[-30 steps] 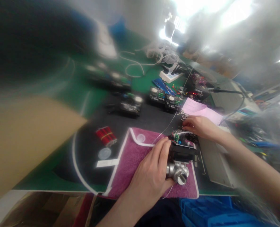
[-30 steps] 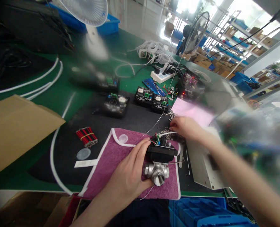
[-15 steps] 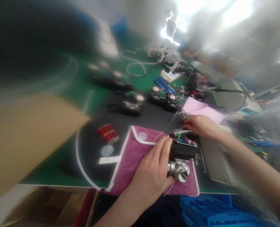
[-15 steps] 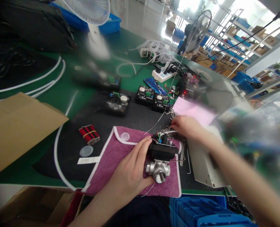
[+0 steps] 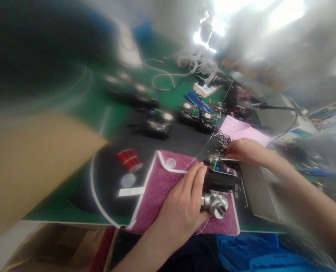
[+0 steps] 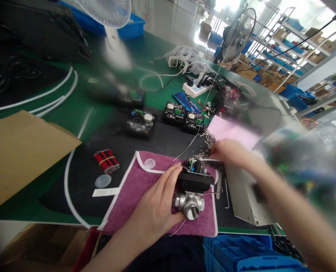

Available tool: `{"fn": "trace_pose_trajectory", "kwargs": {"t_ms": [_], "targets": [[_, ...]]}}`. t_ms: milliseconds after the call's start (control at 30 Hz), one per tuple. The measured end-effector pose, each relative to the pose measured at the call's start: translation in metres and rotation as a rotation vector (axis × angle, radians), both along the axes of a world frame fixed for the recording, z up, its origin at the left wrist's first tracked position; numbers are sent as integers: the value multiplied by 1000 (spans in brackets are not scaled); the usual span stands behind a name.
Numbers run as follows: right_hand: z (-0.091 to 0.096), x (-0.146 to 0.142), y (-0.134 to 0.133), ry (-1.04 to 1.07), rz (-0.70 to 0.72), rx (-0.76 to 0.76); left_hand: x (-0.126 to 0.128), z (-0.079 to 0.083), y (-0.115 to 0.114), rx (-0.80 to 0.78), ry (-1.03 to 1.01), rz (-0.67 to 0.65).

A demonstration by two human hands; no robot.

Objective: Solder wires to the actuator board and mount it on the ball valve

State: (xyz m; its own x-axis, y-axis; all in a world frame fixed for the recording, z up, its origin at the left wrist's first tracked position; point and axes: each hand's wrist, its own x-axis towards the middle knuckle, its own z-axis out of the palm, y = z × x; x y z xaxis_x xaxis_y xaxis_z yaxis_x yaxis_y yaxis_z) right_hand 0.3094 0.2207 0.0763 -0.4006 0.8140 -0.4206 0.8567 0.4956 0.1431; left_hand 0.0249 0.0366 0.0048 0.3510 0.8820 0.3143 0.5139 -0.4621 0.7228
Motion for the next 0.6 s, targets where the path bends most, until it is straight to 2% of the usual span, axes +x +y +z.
{"fn": "trace_pose_trajectory", "kwargs": {"t_ms": [600], "targets": [[-4,-1,-1,98,-22,-9,1,-3,0,35,-2,15]]}}
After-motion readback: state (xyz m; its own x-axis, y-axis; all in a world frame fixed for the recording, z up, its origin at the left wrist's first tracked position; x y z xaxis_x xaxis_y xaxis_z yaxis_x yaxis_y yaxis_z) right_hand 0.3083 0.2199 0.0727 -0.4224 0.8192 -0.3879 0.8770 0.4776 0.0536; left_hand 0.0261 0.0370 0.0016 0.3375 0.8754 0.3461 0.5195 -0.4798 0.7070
